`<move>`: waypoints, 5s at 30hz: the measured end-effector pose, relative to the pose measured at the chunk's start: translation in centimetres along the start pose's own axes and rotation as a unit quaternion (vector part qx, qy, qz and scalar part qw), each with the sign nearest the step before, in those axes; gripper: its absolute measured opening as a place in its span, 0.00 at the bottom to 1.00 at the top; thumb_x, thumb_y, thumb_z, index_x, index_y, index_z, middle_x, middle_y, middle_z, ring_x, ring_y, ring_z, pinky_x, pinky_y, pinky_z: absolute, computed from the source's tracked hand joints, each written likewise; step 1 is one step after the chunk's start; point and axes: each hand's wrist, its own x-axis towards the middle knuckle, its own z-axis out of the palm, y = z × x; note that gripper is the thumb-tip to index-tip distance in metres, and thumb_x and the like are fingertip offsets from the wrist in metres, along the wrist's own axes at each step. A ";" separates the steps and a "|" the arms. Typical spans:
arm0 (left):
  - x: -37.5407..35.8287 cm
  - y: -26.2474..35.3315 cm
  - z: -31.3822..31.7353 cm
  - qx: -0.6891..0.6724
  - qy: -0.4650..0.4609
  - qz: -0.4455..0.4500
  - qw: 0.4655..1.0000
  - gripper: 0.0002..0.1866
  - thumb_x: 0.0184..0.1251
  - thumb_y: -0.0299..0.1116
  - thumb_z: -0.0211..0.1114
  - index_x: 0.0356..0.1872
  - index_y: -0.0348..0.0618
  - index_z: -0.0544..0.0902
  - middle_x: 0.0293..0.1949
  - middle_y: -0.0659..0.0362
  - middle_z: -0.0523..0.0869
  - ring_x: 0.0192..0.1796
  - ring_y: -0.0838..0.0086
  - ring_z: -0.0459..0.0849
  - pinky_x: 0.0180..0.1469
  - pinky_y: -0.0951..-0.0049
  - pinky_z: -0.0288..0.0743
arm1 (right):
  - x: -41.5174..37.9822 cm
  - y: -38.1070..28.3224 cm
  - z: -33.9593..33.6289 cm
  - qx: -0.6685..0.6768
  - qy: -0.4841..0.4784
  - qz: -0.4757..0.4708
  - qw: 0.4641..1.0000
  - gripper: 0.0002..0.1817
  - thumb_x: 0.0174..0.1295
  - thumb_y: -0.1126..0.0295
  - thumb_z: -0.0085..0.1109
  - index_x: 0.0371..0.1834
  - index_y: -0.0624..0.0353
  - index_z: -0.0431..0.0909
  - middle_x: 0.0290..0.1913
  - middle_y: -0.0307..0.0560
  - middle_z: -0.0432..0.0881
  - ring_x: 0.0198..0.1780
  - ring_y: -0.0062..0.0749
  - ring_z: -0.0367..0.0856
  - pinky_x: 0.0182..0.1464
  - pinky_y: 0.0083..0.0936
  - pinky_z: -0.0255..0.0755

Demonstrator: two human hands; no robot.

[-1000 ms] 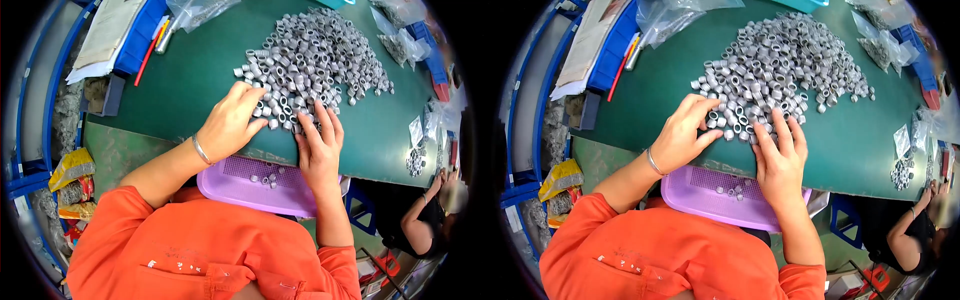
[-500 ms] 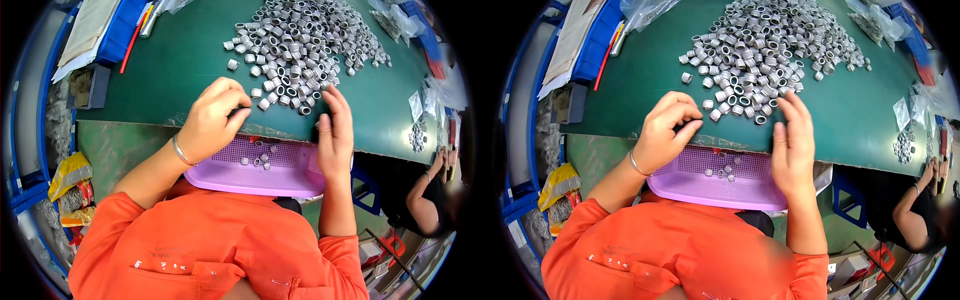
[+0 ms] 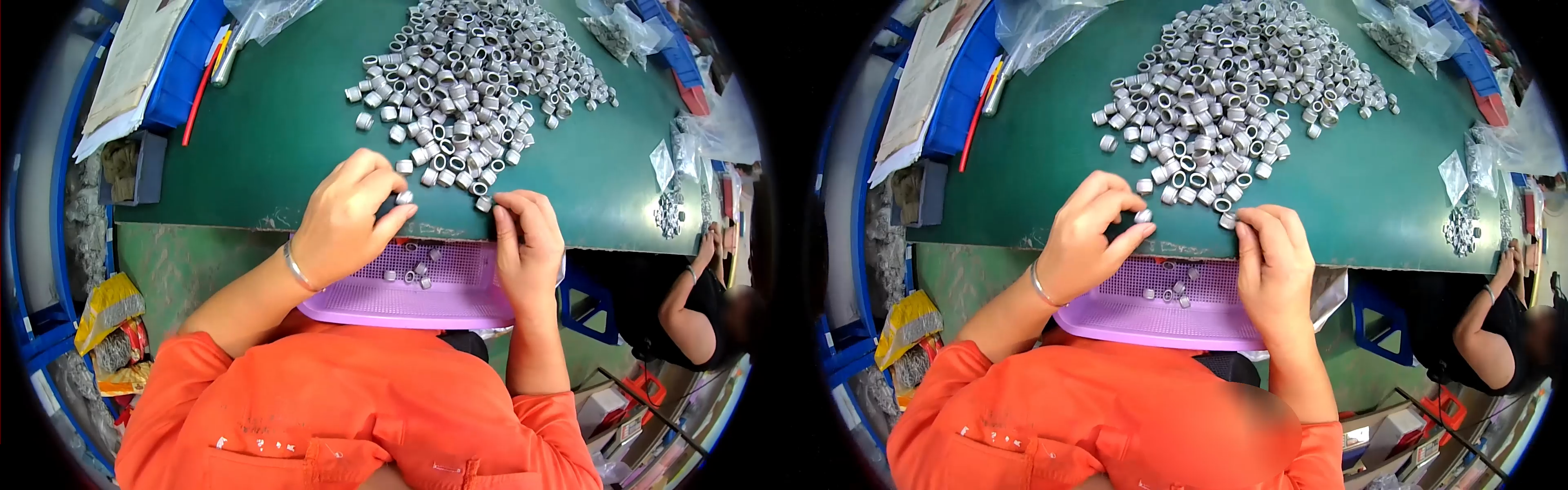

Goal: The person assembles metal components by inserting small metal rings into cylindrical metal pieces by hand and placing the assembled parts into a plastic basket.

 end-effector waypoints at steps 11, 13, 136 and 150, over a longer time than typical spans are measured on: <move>-0.3 0.2 -1.0 -0.009 -0.047 0.014 0.999 0.14 0.46 0.22 0.72 0.37 0.37 0.82 0.37 0.56 0.77 0.37 0.67 0.78 0.37 0.73 0.74 | -0.1 0.1 0.9 -0.021 -0.026 -0.046 0.998 0.11 0.45 0.80 0.68 0.31 0.61 0.76 0.36 0.47 0.76 0.36 0.41 0.75 0.38 0.31 0.70; -0.4 0.0 -0.8 -0.013 -0.037 0.011 0.999 0.14 0.46 0.22 0.72 0.37 0.37 0.82 0.37 0.56 0.77 0.36 0.68 0.78 0.37 0.73 0.74 | -0.1 0.2 1.1 -0.015 -0.022 -0.052 0.998 0.12 0.45 0.80 0.68 0.33 0.61 0.76 0.36 0.47 0.76 0.36 0.42 0.75 0.38 0.31 0.71; -1.3 1.5 0.1 -0.226 -0.055 -0.018 0.973 0.13 0.50 0.22 0.72 0.39 0.35 0.82 0.35 0.57 0.81 0.29 0.78 0.78 0.30 0.80 0.75 | -2.3 -1.5 1.5 0.579 -0.197 0.358 0.705 0.09 0.66 0.73 0.54 0.44 0.68 0.77 0.37 0.52 0.84 0.37 0.32 0.85 0.34 0.21 0.77; -2.2 2.0 -0.3 -0.379 -0.083 -0.162 0.907 0.04 0.63 0.24 0.64 0.34 0.33 0.79 0.30 0.58 0.84 0.27 0.80 0.82 0.30 0.81 0.77 | -2.8 -2.8 1.6 0.467 -0.160 0.213 0.843 0.14 0.54 0.84 0.62 0.46 0.66 0.79 0.41 0.45 0.78 0.39 0.24 0.80 0.40 0.18 0.76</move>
